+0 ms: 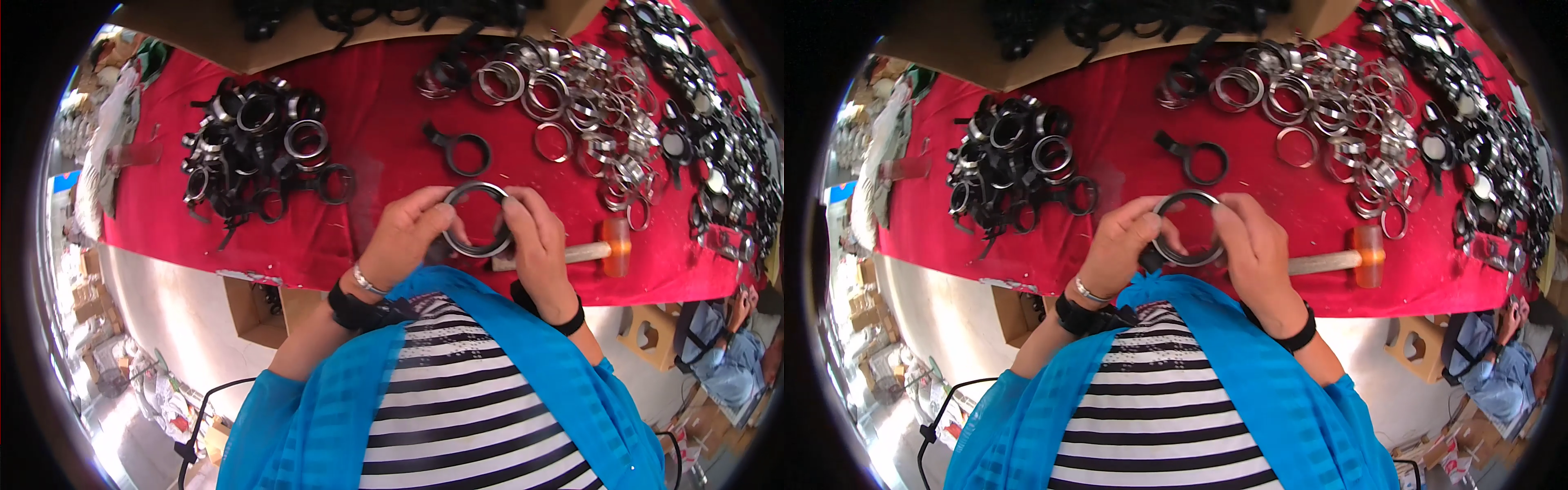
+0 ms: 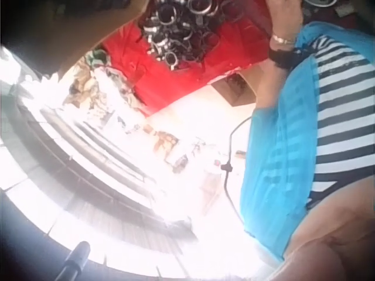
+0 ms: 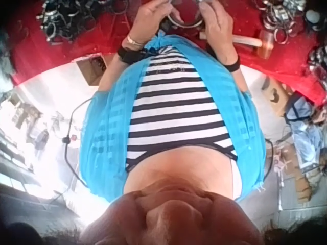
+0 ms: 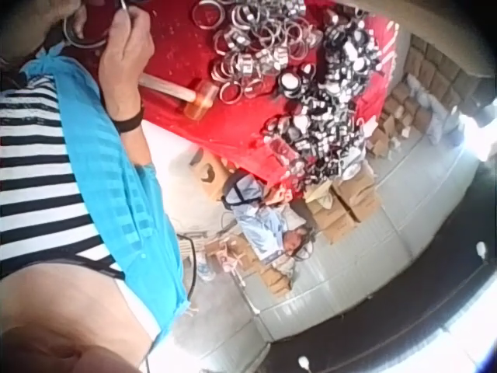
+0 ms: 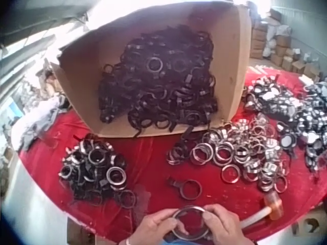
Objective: Manually assemble plastic and rubber components onto metal rings at a workbench.
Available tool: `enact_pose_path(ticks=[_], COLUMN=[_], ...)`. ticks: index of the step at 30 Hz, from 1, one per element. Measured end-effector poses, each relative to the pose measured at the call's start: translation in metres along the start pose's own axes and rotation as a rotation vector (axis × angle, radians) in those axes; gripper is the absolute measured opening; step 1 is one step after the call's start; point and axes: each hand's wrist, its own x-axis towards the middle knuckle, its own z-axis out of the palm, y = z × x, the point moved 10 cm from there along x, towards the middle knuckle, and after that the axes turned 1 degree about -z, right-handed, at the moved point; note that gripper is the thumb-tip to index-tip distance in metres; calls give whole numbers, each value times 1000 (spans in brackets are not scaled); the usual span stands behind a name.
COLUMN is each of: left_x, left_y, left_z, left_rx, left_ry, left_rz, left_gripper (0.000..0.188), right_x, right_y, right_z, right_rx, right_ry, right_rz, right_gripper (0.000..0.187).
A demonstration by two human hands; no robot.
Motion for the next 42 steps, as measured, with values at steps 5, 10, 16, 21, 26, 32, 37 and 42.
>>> enact_pose_path(ticks=[5, 10, 16, 21, 26, 32, 37, 42], left_x=[4, -2, -30, -40, 11, 50, 70, 95], left_y=[-37, 17, 108, 115, 79, 19, -42, -55], left_z=[-15, -86, -208, -213, -132, 26, 44, 17], left_rx=[33, 661, 1201, 1675, 1294, 1438, 1501, 1099], left_ry=[68, 396, 887, 1060, 597, -81, -281, -111], left_rz=[-167, 195, 509, 602, 603, 648, 481, -32], left_gripper=[23, 26, 33, 53, 44, 48, 37, 19], right_x=[2, 21, 50, 63, 66, 56, 47, 68], right_y=[63, 74, 88, 87, 81, 71, 98, 47], right_z=[11, 17, 6, 16, 11, -8, -33, -108], right_rx=[238, -107, -336, -597, -726, -678, -98, -817], right_ry=[-103, -192, -142, -131, -155, -295, -352, 288], right_rz=[265, 172, 63, -166, -215, -97, 313, -355], right_gripper=[30, 34, 35, 39, 30, 20, 14, 25])
